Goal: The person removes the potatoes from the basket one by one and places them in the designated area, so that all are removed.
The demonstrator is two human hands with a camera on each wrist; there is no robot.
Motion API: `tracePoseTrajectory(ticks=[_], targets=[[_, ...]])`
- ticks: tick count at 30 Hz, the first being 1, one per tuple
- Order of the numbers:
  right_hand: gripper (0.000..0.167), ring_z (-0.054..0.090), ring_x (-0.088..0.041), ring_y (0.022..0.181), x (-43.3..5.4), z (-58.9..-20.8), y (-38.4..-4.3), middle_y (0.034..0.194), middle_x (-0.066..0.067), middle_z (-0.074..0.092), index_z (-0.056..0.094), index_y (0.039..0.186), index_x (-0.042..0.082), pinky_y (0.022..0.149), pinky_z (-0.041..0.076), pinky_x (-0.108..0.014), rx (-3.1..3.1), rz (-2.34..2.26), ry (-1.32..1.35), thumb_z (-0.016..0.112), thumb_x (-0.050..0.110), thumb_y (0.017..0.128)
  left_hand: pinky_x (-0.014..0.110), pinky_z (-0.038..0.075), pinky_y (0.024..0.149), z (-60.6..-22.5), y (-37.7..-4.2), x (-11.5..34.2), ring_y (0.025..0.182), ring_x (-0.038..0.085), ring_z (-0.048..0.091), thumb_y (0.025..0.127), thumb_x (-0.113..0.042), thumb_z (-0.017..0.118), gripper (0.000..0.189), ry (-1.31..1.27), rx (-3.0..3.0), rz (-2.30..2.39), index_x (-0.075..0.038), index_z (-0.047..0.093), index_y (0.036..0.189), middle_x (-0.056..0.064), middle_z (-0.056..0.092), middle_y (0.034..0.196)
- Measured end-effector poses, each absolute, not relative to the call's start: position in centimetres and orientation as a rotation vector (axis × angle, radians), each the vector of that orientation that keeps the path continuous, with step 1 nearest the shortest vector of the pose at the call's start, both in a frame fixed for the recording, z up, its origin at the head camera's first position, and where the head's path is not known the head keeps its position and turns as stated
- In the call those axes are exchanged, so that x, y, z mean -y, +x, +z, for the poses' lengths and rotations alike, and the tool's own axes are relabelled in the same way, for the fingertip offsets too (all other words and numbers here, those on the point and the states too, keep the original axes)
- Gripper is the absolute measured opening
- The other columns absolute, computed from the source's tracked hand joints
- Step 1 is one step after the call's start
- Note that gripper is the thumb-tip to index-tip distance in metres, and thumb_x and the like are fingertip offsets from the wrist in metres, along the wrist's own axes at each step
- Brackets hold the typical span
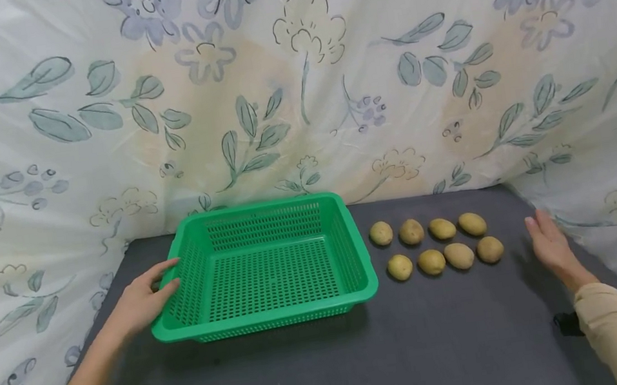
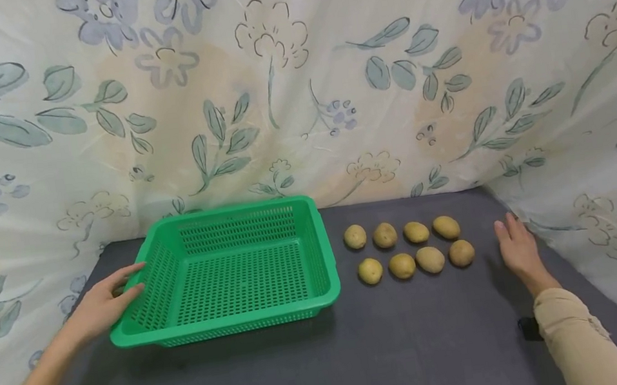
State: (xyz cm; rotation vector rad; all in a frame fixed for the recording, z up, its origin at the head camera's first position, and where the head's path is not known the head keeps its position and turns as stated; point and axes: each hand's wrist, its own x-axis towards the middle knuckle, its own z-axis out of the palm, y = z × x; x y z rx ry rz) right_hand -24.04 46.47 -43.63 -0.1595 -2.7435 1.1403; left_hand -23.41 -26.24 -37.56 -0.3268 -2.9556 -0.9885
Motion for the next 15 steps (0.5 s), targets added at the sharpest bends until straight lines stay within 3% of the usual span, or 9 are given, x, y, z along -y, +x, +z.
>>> tracePoseTrajectory(ticks=[3,5,12,15], targets=[[0.068,-0.011,-0.06,0.13,-46.2,-43.6,-24.3,0.149,-0.035,-0.009,-0.001,0.15,-0.003,0.096,-0.007,-0.075,2.833,0.733,-0.123,0.018,0.043,0.104,0.059,0.045,0.077,-37.1,-23.6,26.3,0.114,0.051,0.047,0.101,-0.036,0.045,0.057,-0.342,2.957,-0.876,0.001,0.038,0.144,0.035,0.044,0.131],[0.07,-0.014,-0.06,0.13,-46.1,-43.5,-24.4,0.15,-0.033,-0.009,0.0,0.152,0.003,0.092,-0.008,-0.078,2.862,0.612,-0.123,0.021,0.048,0.103,0.062,0.042,0.08,-36.9,-23.9,26.4,0.116,0.051,0.044,0.101,-0.038,0.044,0.058,-0.343,2.928,-0.805,0.002,0.039,0.142,0.035,0.043,0.132],[0.076,-0.009,-0.061,0.13,-46.3,-41.9,-25.6,0.149,-0.035,0.0,0.005,0.152,0.003,0.093,-0.01,-0.077,2.892,0.425,-0.135,0.023,0.055,0.1,0.067,0.031,0.092,-35.8,-26.2,26.8,0.12,0.055,0.036,0.103,-0.028,0.041,0.05,-0.354,2.747,-0.549,0.006,0.041,0.139,0.034,0.038,0.135],[0.077,-0.005,-0.061,0.13,-46.6,-40.6,-26.4,0.148,-0.036,0.004,0.009,0.152,0.002,0.094,-0.009,-0.076,2.898,0.352,-0.147,0.021,0.058,0.099,0.067,0.029,0.095,-35.3,-27.3,27.0,0.122,0.054,0.034,0.103,-0.03,0.039,0.053,-0.348,2.806,-0.446,0.006,0.038,0.141,0.035,0.036,0.137]])
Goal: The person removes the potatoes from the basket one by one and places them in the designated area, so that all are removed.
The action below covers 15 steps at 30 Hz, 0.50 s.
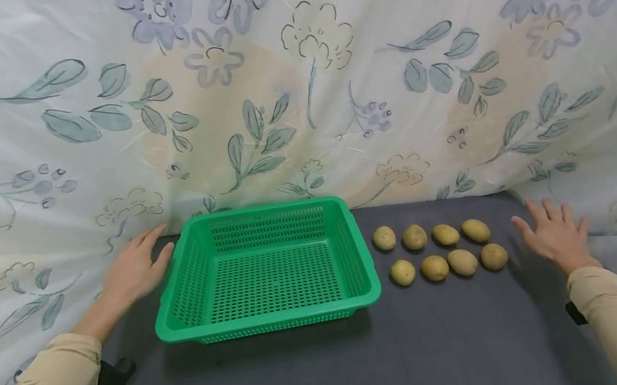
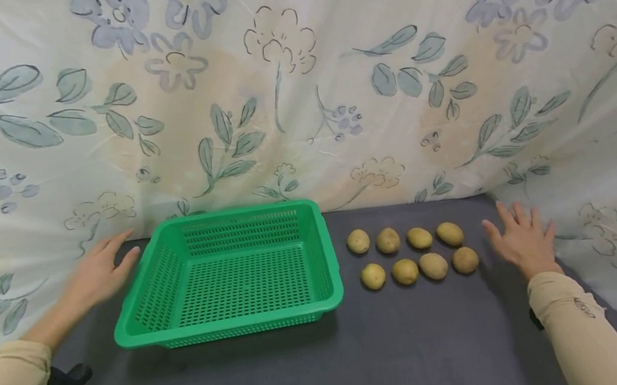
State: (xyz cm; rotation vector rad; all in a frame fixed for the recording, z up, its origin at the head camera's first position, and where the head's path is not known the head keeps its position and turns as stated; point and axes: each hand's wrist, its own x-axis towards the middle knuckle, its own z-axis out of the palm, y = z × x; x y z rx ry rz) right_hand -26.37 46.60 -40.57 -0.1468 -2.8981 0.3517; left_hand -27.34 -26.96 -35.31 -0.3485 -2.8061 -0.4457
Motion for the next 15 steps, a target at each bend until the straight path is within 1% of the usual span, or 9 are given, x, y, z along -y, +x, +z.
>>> tracePoseTrajectory(ticks=[2,5,7,9,12,15], targets=[[0.078,-0.003,-0.06,0.131,-46.7,-39.4,-26.7,0.149,-0.036,0.004,0.01,0.151,0.001,0.096,-0.009,-0.075,2.903,0.283,-0.167,0.019,0.059,0.099,0.066,0.029,0.096,-35.0,-28.1,26.8,0.124,0.053,0.033,0.103,-0.034,0.038,0.056,-0.366,2.866,-0.385,0.004,0.036,0.143,0.034,0.034,0.139],[0.075,-0.004,-0.057,0.133,-46.0,-37.4,-27.3,0.15,-0.033,0.004,0.012,0.151,0.002,0.098,-0.008,-0.073,2.907,0.178,-0.157,0.019,0.057,0.1,0.064,0.028,0.099,-34.5,-29.3,26.0,0.127,0.051,0.032,0.102,-0.037,0.042,0.058,-0.45,2.903,-0.296,0.002,0.037,0.144,0.031,0.035,0.141],[0.073,-0.004,-0.056,0.133,-45.1,-35.9,-27.8,0.152,-0.031,0.003,0.011,0.152,0.004,0.099,-0.008,-0.072,2.907,0.101,-0.132,0.018,0.055,0.101,0.063,0.025,0.102,-34.0,-29.9,25.2,0.129,0.049,0.03,0.101,-0.042,0.042,0.06,-0.504,2.914,-0.238,0.0,0.037,0.145,0.029,0.035,0.143],[0.07,-0.004,-0.055,0.134,-43.9,-34.4,-28.4,0.152,-0.03,0.005,0.013,0.152,0.005,0.101,-0.009,-0.07,2.891,0.056,-0.093,0.018,0.052,0.102,0.062,0.02,0.105,-33.3,-30.5,24.2,0.132,0.048,0.026,0.101,-0.045,0.042,0.062,-0.56,2.916,-0.172,-0.001,0.038,0.145,0.028,0.034,0.144],[0.069,-0.004,-0.055,0.134,-41.4,-31.9,-29.6,0.152,-0.03,0.004,0.012,0.153,0.006,0.101,-0.013,-0.067,2.888,0.033,-0.044,0.016,0.052,0.102,0.063,0.014,0.106,-32.2,-31.3,23.0,0.135,0.047,0.019,0.099,-0.054,0.037,0.071,-0.599,2.946,-0.101,-0.002,0.034,0.147,0.027,0.028,0.148],[0.068,-0.008,-0.053,0.135,-38.2,-29.8,-31.0,0.153,-0.029,0.002,0.01,0.153,0.008,0.101,-0.015,-0.067,2.909,0.056,-0.007,0.015,0.052,0.102,0.064,0.011,0.107,-31.0,-32.0,22.0,0.137,0.045,0.016,0.098,-0.056,0.038,0.074,-0.589,2.952,-0.071,-0.003,0.032,0.148,0.025,0.025,0.15]])
